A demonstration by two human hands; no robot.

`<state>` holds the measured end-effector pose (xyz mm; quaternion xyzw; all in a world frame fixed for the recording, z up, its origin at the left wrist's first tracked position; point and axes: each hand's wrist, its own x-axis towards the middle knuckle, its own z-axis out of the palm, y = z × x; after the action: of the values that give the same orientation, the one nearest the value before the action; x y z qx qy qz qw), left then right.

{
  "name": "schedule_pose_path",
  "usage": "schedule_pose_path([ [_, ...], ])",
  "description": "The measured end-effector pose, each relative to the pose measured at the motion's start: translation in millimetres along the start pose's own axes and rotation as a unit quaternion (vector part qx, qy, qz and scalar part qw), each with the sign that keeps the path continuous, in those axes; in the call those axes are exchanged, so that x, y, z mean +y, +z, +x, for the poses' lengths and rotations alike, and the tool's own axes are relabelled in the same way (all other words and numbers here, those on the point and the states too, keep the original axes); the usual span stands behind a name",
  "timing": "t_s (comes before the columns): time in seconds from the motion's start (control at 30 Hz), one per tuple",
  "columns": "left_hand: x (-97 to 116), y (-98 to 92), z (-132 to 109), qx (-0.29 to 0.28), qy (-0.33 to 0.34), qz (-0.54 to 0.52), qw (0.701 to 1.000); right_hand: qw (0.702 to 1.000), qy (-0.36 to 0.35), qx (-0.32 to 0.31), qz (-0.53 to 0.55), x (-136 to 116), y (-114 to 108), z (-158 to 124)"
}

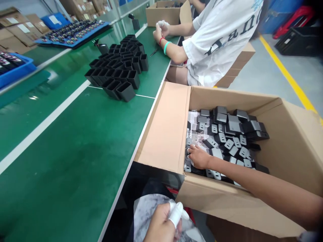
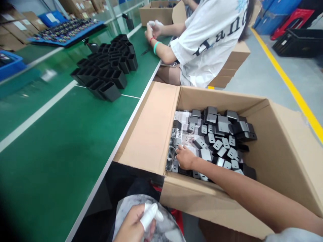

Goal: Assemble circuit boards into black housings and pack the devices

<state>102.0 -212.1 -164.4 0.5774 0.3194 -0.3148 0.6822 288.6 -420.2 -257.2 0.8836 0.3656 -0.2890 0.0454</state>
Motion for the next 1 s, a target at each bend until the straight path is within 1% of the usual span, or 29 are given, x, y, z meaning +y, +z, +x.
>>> schedule_pose_path([
  [0.07, -1, -0.8, -2, 0.0, 0.009, 0.0, 1.0, 0.999, 0.006, 0.028, 0.038, 2, 0, -3],
  [0.13, 0, -4.1, -4, -0.003, 0.035, 0.001, 0.999, 0.993, 0.014, 0.071, 0.093, 10, -7, -13],
  [0.2, 5, -8.5, -5, 0.004, 0.07, 0.005, 0.998, 0.977, 0.029, 0.132, 0.165, 19, -20, -32],
  [0.23, 9, -10.2, -7, 0.012, 0.088, 0.007, 0.996, 0.963, 0.04, 0.169, 0.208, 22, -30, -44],
  [0.27, 13, -11.1, -8, 0.02, 0.105, 0.006, 0.994, 0.943, 0.05, 0.207, 0.256, 22, -40, -56],
  [0.33, 23, -10.3, -11, 0.042, 0.158, 0.011, 0.986, 0.889, 0.063, 0.273, 0.362, 9, -61, -78],
  [0.4, 33, -7.9, -14, 0.067, 0.254, 0.042, 0.964, 0.821, 0.051, 0.308, 0.478, -20, -78, -92],
  [0.43, 38, -7.5, -15, 0.082, 0.317, 0.074, 0.942, 0.786, 0.037, 0.31, 0.533, -40, -84, -94],
  [0.47, 43, -8.3, -16, 0.104, 0.383, 0.115, 0.911, 0.751, 0.015, 0.309, 0.584, -61, -88, -94],
  [0.5, 47, -10.8, -17, 0.131, 0.45, 0.163, 0.868, 0.714, -0.011, 0.304, 0.63, -83, -91, -90],
  [0.53, 50, -15.0, -19, 0.158, 0.506, 0.217, 0.82, 0.681, -0.035, 0.293, 0.67, -104, -93, -85],
  [0.57, 53, -20.7, -20, 0.187, 0.553, 0.278, 0.763, 0.648, -0.059, 0.285, 0.704, -123, -95, -79],
  [0.6, 56, -27.4, -23, 0.218, 0.586, 0.334, 0.706, 0.617, -0.08, 0.275, 0.733, -138, -95, -72],
  [0.63, 58, -34.4, -25, 0.243, 0.607, 0.38, 0.655, 0.59, -0.098, 0.266, 0.756, -150, -96, -65],
  [0.67, 59, -41.3, -29, 0.261, 0.619, 0.413, 0.615, 0.566, -0.113, 0.259, 0.774, -160, -95, -59],
  [0.7, 60, -47.4, -32, 0.273, 0.625, 0.432, 0.591, 0.544, -0.125, 0.253, 0.79, -167, -95, -52],
  [0.73, 60, -52.6, -36, 0.283, 0.626, 0.438, 0.581, 0.526, -0.137, 0.248, 0.802, -172, -94, -46],
  [0.77, 61, -56.9, -40, 0.286, 0.627, 0.434, 0.58, 0.51, -0.148, 0.243, 0.812, -176, -93, -41],
  [0.87, 64, -65.5, -53, 0.289, 0.617, 0.399, 0.614, 0.477, -0.184, 0.22, 0.831, -189, -92, -29],
  [1.0, 71, -73.3, -71, 0.311, 0.607, 0.295, 0.669, 0.462, -0.237, 0.156, 0.84, -215, -99, -21],
])
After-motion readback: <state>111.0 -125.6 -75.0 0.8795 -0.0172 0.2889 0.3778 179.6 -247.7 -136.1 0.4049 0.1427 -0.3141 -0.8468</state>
